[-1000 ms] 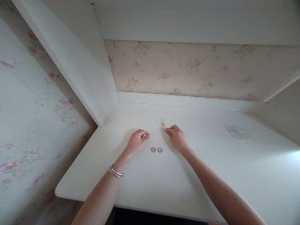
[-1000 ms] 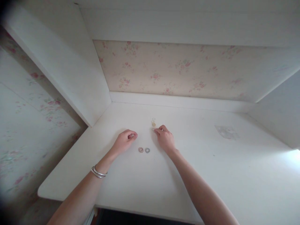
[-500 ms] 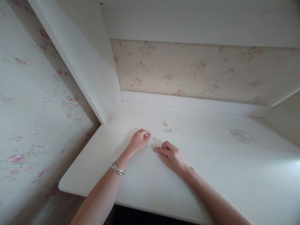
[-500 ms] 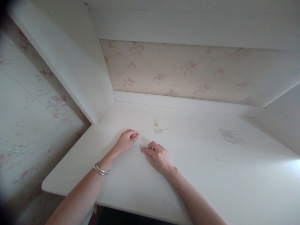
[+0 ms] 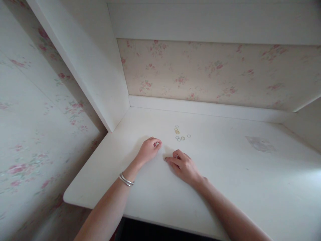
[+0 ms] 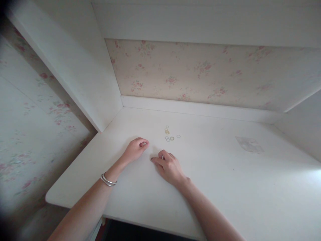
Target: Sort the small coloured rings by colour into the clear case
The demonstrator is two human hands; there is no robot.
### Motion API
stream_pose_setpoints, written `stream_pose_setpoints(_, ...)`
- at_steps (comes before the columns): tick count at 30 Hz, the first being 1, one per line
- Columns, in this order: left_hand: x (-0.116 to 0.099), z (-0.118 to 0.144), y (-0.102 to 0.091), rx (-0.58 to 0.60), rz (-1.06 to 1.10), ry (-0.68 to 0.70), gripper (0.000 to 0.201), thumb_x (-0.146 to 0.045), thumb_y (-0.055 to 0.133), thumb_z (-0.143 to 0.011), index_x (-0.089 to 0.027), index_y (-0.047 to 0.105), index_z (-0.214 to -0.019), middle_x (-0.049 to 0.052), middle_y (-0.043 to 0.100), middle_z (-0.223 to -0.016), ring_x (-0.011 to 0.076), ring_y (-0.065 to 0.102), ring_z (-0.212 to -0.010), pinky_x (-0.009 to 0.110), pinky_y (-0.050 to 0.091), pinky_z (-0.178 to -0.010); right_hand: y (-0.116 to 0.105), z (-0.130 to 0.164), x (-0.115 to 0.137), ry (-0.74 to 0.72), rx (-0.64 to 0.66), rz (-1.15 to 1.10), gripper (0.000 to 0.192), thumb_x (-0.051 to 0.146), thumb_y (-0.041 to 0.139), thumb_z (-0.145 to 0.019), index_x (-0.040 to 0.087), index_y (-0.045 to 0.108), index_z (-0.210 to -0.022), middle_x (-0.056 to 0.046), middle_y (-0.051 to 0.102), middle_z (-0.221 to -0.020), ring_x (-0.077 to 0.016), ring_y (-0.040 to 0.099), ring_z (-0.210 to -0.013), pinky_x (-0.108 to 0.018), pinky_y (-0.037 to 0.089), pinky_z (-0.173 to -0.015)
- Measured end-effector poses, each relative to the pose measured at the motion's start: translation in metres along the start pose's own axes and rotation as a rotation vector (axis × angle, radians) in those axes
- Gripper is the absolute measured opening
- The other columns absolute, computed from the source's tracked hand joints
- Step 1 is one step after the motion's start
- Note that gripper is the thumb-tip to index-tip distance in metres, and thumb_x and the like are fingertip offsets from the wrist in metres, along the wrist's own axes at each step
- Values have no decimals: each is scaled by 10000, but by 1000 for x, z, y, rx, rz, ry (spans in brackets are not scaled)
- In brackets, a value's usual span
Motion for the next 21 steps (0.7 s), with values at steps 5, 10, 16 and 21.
stream_pose_setpoints(5,1,1,2,7,6,-5,202,-277,492,-847,-176,666,-871,17,607,-759,126,537,-695,233,422,-665,-5,1,-5,59,-104,-125,232,262,460,-901,254,688,-948,-38,520,-852,-114,504,-693,-250,436,-649)
stream_pose_setpoints(10,-1,1,5,36,35,-41,204,-288,496,-843,-184,670,-864,10,604,-754,125,542,-693,234,428,-661,-26,8,-26,268,-261,-274,235,345,497,-878,216,690,-913,-54,543,-836,-135,532,-705,-233,411,-517)
stream_pose_setpoints(16,-14,-14,24,86,27,-32,205,-281,496,-838,-180,673,-864,18,633,-811,127,568,-706,240,450,-681,-43,28,-64,519,-322,-391,299,445,517,-842,207,697,-820,-45,579,-771,-137,508,-623,-276,416,-561)
stream_pose_setpoints(21,-25,-43,49,168,-101,78,173,-243,510,-830,-192,670,-872,26,633,-873,131,593,-755,240,459,-739,-41,30,-71,527,-345,-431,286,439,529,-834,209,698,-818,-37,574,-755,-133,492,-614,-272,400,-559)
Point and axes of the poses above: each hand's wrist, its own z-axis away from the middle knuckle, its own y-axis out of the palm, x = y × z, the point moved 2 cm from there along -z, towards the middle knuckle
